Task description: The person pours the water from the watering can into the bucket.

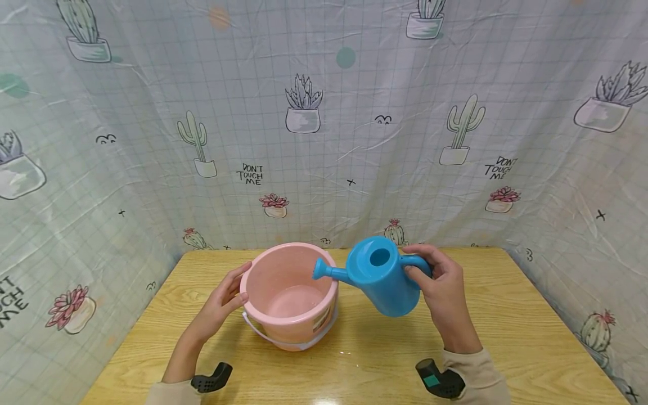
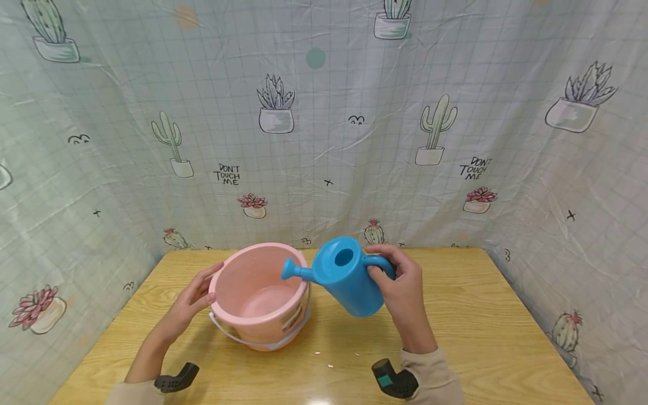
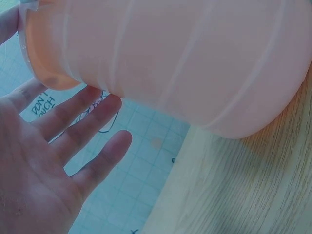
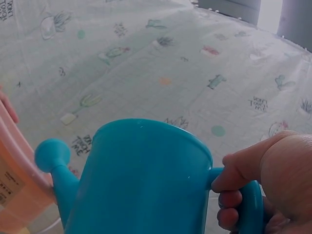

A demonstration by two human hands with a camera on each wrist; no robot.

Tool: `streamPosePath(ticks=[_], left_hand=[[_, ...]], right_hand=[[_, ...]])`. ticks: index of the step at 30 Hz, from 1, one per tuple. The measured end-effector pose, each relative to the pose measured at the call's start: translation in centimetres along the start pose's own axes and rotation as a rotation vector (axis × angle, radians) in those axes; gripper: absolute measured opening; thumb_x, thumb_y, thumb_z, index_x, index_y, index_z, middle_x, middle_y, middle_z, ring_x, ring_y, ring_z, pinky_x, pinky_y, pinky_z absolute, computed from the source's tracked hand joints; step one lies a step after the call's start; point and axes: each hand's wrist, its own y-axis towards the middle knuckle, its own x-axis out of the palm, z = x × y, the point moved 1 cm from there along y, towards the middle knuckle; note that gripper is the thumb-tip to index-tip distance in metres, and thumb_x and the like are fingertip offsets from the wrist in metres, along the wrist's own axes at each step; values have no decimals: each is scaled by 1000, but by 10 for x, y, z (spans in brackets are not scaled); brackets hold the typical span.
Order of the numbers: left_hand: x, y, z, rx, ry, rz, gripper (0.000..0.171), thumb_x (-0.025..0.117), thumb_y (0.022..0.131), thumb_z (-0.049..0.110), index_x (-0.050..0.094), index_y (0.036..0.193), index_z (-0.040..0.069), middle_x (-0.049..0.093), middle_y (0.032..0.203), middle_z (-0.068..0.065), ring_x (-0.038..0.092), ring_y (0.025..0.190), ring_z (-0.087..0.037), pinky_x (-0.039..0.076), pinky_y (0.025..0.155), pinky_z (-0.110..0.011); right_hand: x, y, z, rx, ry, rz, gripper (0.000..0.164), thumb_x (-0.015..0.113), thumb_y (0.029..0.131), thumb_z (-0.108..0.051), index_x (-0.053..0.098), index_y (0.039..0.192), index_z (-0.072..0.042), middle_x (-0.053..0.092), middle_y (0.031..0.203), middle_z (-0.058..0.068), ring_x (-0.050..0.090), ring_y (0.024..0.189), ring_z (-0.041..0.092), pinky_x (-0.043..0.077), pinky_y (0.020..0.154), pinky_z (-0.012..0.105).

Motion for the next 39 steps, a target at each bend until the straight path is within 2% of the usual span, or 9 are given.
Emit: streamPosePath(ticks=[8,39], left_hand=[[2,0,2,34,14,-6,60,45,99,3,23,154,11,28,154,-27,43,132,3,44,97,-15],[1,1,0,24,13,-1,60,45,99,4,24,154,12,30,154,-26,45,130,3,44,97,-15]], right_hand=[[0,0,2,-26,26,-25,30,62,93,-6,62,122,0,65,114,-10,59,107,8,46,91,18],[2,0,3,-45,38,-25,29,62,93,-8,62,121,1,66,115,-13,59,113,7,45,93,18]])
